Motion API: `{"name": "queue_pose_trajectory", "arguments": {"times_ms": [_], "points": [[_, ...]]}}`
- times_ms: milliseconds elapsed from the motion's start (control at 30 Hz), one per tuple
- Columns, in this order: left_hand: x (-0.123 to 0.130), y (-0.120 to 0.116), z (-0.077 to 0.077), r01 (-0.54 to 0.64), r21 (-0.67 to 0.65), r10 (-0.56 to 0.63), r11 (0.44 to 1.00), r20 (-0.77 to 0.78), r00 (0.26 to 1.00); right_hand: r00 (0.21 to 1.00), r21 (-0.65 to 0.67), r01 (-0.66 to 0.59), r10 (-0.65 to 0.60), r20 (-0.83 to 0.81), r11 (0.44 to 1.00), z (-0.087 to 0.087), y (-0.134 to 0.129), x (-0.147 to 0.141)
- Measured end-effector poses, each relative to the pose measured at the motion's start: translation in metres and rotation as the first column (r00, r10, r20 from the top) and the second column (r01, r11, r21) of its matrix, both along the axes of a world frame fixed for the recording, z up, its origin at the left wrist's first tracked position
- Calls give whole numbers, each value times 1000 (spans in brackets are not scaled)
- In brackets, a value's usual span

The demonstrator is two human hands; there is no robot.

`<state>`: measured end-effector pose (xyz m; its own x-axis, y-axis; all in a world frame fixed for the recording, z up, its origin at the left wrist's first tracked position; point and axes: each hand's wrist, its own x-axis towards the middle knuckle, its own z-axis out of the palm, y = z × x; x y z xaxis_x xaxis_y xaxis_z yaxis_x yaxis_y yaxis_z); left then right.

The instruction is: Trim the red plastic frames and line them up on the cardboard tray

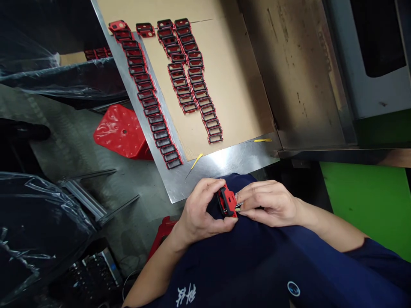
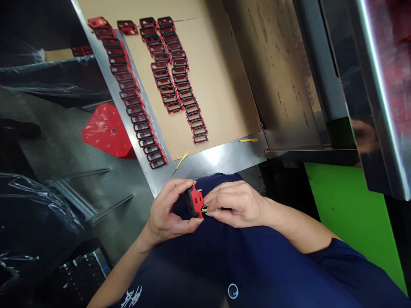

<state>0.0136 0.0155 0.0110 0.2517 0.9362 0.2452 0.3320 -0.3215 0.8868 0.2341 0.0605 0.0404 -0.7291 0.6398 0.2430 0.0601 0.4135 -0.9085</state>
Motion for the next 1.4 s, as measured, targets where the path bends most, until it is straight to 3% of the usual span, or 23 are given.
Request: {"name": "queue_pose_trajectory", "arguments": {"times_ms": [767,1400], "points": [[2,-7,-5,-7,-93,16,996,96,995,996,-10,22,-23,-83,1000,-4,0,-2],[1,-2,-1,-20,-4,20,1000,37,999,998,44,59,-58,-27,997,1,-2,4]]}}
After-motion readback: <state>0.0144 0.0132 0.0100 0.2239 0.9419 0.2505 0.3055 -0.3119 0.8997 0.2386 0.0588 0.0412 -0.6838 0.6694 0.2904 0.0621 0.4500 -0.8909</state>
